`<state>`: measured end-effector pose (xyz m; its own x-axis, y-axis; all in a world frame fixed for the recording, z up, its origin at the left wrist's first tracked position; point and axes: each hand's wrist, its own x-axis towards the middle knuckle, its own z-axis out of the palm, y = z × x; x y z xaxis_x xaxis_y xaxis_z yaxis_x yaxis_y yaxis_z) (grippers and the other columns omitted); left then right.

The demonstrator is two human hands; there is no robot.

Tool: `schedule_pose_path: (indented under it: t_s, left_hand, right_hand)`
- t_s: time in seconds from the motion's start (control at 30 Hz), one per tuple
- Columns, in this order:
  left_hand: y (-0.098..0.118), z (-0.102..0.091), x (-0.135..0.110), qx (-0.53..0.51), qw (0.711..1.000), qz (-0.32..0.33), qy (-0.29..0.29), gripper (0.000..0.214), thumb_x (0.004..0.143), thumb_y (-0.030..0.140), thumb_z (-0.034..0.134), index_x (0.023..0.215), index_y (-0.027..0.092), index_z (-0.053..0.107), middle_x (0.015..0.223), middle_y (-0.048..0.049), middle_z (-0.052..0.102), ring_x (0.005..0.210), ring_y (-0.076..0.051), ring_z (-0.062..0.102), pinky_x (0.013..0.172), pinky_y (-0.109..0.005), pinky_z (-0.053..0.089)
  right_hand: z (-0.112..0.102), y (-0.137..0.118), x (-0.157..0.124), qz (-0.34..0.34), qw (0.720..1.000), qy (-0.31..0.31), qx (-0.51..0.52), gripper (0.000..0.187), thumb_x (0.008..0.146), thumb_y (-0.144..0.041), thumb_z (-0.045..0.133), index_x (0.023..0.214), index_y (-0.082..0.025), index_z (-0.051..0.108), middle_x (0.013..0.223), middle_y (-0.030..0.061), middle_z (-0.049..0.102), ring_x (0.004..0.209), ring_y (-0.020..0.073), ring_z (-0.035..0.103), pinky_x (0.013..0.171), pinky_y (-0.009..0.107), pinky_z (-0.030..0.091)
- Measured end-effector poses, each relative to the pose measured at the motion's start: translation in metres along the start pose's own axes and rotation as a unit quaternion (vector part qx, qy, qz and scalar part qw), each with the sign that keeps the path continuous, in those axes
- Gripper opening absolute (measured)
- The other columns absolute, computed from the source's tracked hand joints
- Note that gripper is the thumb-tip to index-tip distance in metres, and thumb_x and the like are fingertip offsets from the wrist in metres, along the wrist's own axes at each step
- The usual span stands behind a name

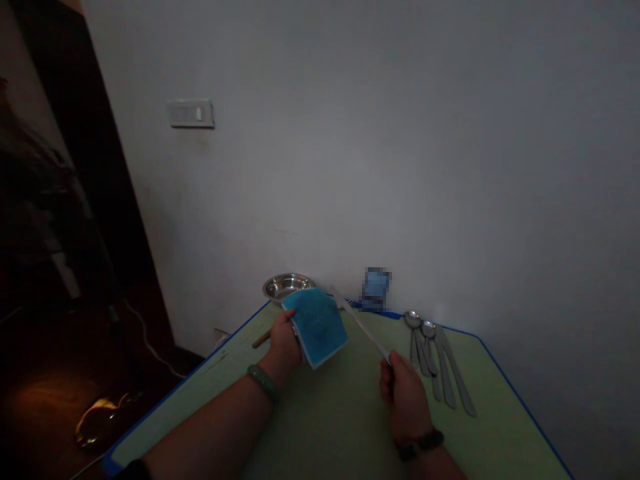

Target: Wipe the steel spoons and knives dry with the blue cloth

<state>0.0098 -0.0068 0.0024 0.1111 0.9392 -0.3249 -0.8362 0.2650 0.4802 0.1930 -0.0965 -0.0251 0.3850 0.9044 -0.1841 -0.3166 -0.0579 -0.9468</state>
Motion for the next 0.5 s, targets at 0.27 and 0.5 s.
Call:
schedule_pose_path:
  t_s: [0.27, 0.5]
  left_hand:
    - [-0.001, -0.003, 0.003, -0.015, 0.998, -0.024, -0.048, 0.049, 0.070, 0.032, 0.043, 0.110, 0.006, 0.053, 0.086, -0.0163, 0.066, 0.085, -0.032, 0.060, 0.085, -0.053, 0.036]
    - [-0.003, -0.003, 0.004, 0.000, 0.999, -0.027, -0.035, 0.051, 0.070, 0.033, 0.043, 0.114, 0.009, 0.050, 0.096, -0.0170, 0.064, 0.090, -0.033, 0.058, 0.087, -0.056, 0.032]
  right_hand:
    - [-0.011, -0.009, 0.007, -0.073, 0.986, 0.118, 0.095, 0.022, 0.066, -0.036, 0.054, 0.059, -0.017, 0.047, 0.043, -0.0094, 0.040, 0.033, 0.0018, 0.034, 0.029, 0.013, 0.024]
    - [-0.022, -0.006, 0.018, -0.154, 0.971, 0.165, 0.076, 0.024, 0.064, -0.038, 0.055, 0.058, -0.019, 0.041, 0.043, -0.0093, 0.042, 0.032, 0.0031, 0.035, 0.028, 0.016, 0.025]
